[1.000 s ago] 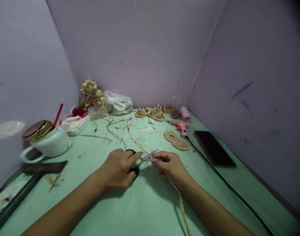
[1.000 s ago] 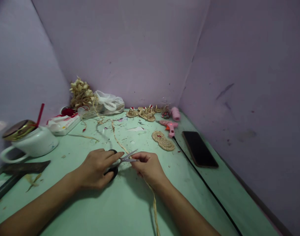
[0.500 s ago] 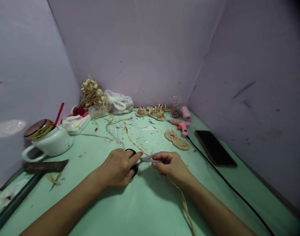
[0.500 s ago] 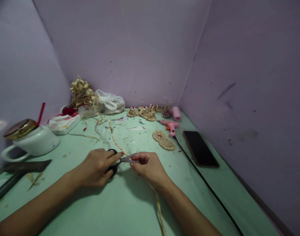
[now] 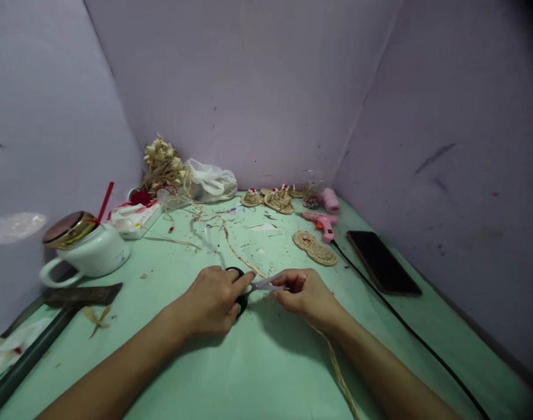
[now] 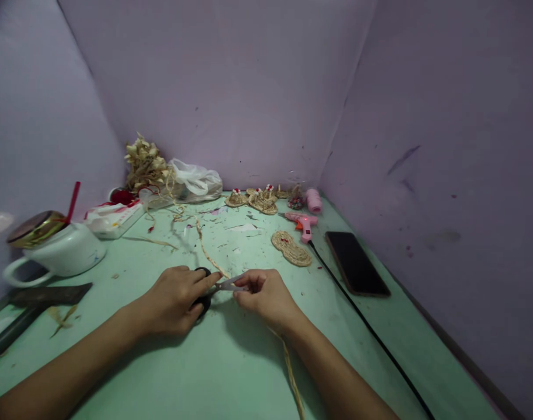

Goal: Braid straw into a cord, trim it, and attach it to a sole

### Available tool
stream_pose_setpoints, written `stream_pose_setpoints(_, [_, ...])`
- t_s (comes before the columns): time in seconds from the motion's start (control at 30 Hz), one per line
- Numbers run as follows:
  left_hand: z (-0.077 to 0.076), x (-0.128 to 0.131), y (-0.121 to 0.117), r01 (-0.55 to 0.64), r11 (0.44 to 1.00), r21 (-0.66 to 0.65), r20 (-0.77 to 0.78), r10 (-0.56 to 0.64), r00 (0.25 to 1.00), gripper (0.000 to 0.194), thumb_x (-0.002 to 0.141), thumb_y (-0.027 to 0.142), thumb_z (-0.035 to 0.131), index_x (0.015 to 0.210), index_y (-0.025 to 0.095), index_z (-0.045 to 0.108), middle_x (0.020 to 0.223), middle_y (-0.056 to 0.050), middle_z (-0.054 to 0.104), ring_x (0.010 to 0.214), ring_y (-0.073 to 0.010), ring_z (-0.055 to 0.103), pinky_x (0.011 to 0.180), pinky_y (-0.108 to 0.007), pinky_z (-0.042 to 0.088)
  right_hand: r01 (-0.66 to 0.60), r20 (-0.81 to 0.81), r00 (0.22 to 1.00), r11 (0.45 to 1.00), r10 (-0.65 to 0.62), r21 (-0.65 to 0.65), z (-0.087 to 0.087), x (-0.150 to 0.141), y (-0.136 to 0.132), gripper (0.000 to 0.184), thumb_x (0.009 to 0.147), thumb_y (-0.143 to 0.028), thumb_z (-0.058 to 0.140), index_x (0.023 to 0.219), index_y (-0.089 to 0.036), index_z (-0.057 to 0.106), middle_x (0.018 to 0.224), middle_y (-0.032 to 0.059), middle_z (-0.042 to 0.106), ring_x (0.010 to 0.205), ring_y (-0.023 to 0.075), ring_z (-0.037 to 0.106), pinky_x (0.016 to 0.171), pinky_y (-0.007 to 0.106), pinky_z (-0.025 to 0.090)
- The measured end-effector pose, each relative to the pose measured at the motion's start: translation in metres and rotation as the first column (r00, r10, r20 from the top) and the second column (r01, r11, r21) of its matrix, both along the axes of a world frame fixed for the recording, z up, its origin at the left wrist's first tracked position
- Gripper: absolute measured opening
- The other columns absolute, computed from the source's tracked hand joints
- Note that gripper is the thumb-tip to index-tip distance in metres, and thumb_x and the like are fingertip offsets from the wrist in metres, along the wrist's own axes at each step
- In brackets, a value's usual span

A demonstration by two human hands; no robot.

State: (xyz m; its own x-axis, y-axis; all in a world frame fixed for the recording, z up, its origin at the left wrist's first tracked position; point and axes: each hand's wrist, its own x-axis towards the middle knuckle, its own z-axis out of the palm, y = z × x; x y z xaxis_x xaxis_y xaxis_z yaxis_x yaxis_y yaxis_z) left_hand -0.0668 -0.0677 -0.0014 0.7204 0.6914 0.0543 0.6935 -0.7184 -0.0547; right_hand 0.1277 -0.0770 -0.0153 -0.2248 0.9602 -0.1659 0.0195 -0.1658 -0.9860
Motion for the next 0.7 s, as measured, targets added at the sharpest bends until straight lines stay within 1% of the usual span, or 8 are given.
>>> stream_pose_setpoints(0.07, [-0.0005, 0.0017, -0.0005, -0.007, 1.000, -0.003, 0.000, 0.007, 1.000, 0.053, 0.066, 0.022, 0.048, 0.118, 0.021, 0.038, 0.087, -0.006, 0.056, 0.069, -0.0198, 0.051, 0.063, -0.033, 0.038, -0.008, -0.006, 1.000, 1.000, 0.008, -0.006, -0.0005, -0.0004, -0.0002, 0.016, 0.053, -0.014, 0.061, 0.068, -0.012, 0.068, 0.048, -0.0032, 0.053, 0.041, 0.0041, 0.035, 0.041, 0.018, 0.026])
stream_pose_setpoints(0.27, [-0.0002, 0.0045, -0.0015, 0.003, 1.000, 0.002, -0.020, -0.003, 1.000, 0.052, 0.066, 0.019, 0.046, 0.117, 0.019, 0.039, 0.087, -0.007, 0.056, 0.069, -0.0214, 0.051, 0.062, -0.035, 0.039, 0.006, 0.046, 0.999, 1.000, -0.006, -0.003, -0.0001, -0.0008, -0.0010, 0.017, 0.052, -0.010, 0.060, 0.066, -0.013, 0.068, 0.048, -0.0028, 0.053, 0.042, 0.0046, 0.036, 0.040, 0.018, 0.026])
stream_pose_setpoints(0.37, [-0.0009, 0.0039, -0.0016, 0.009, 1.000, 0.001, -0.034, -0.009, 0.999, 0.052, 0.067, 0.018, 0.045, 0.118, 0.019, 0.038, 0.087, -0.007, 0.056, 0.068, -0.0209, 0.051, 0.061, -0.034, 0.039, -0.012, 0.023, 1.000, 1.000, 0.012, 0.002, -0.0016, -0.0005, -0.0005, 0.019, 0.053, -0.009, 0.059, 0.069, -0.013, 0.069, 0.050, -0.0028, 0.054, 0.042, 0.0040, 0.035, 0.040, 0.018, 0.025])
stream_pose_setpoints(0.6, [-0.0039, 0.0013, -0.0009, 0.014, 1.000, -0.025, -0.024, -0.015, 1.000, 0.053, 0.066, 0.013, 0.042, 0.118, 0.019, 0.037, 0.085, -0.007, 0.056, 0.067, -0.0210, 0.053, 0.059, -0.034, 0.039, -0.015, -0.003, 1.000, 1.000, 0.015, -0.022, -0.0061, -0.0002, 0.0002, 0.017, 0.055, -0.011, 0.060, 0.069, -0.013, 0.068, 0.044, -0.0054, 0.049, 0.037, 0.0028, 0.030, 0.038, 0.019, 0.024])
stream_pose_setpoints(0.7, [-0.0022, 0.0013, -0.0007, 0.011, 0.999, -0.044, -0.015, -0.012, 1.000, 0.050, 0.067, 0.015, 0.043, 0.117, 0.020, 0.038, 0.084, -0.006, 0.057, 0.068, -0.0214, 0.053, 0.060, -0.034, 0.039, -0.011, -0.016, 1.000, 1.000, 0.011, -0.027, -0.0059, -0.0014, -0.0004, 0.015, 0.055, -0.012, 0.060, 0.069, -0.013, 0.067, 0.046, -0.0050, 0.050, 0.036, 0.0024, 0.030, 0.037, 0.018, 0.023])
